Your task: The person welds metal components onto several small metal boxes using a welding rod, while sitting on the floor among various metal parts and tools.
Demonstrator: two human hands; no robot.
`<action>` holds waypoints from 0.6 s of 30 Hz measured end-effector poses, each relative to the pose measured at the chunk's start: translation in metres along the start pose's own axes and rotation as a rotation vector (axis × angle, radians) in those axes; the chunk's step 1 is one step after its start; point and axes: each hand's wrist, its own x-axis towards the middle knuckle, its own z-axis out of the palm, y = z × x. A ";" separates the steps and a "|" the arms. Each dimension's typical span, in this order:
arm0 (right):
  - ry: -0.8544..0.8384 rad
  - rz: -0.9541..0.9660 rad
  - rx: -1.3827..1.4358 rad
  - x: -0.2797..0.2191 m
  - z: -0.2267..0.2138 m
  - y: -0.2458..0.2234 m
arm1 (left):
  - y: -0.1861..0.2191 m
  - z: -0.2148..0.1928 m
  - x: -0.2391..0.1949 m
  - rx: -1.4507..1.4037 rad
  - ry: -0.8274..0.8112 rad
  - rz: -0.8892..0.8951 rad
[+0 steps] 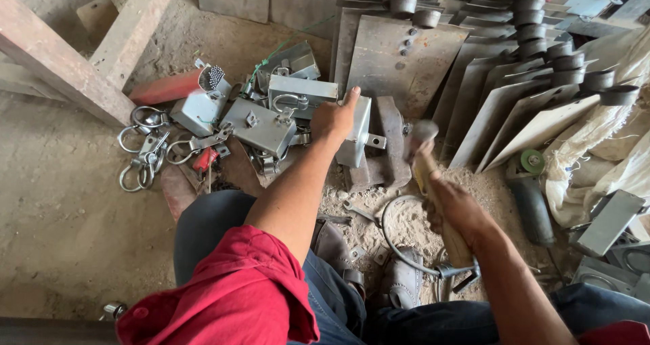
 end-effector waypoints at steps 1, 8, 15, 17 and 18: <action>0.022 -0.035 0.101 0.003 0.001 -0.002 | -0.002 0.001 0.002 0.015 0.004 0.037; 0.024 -0.050 0.239 0.038 0.043 0.012 | -0.002 -0.007 -0.003 0.046 -0.031 0.076; -0.072 -0.172 0.249 0.048 0.048 0.009 | -0.009 -0.010 -0.001 0.009 -0.023 0.069; -0.074 -0.221 0.287 0.043 0.048 0.002 | -0.012 -0.007 -0.002 -0.015 -0.021 0.043; -0.052 -0.215 0.309 0.039 0.050 -0.002 | -0.012 -0.007 0.001 -0.031 -0.013 0.033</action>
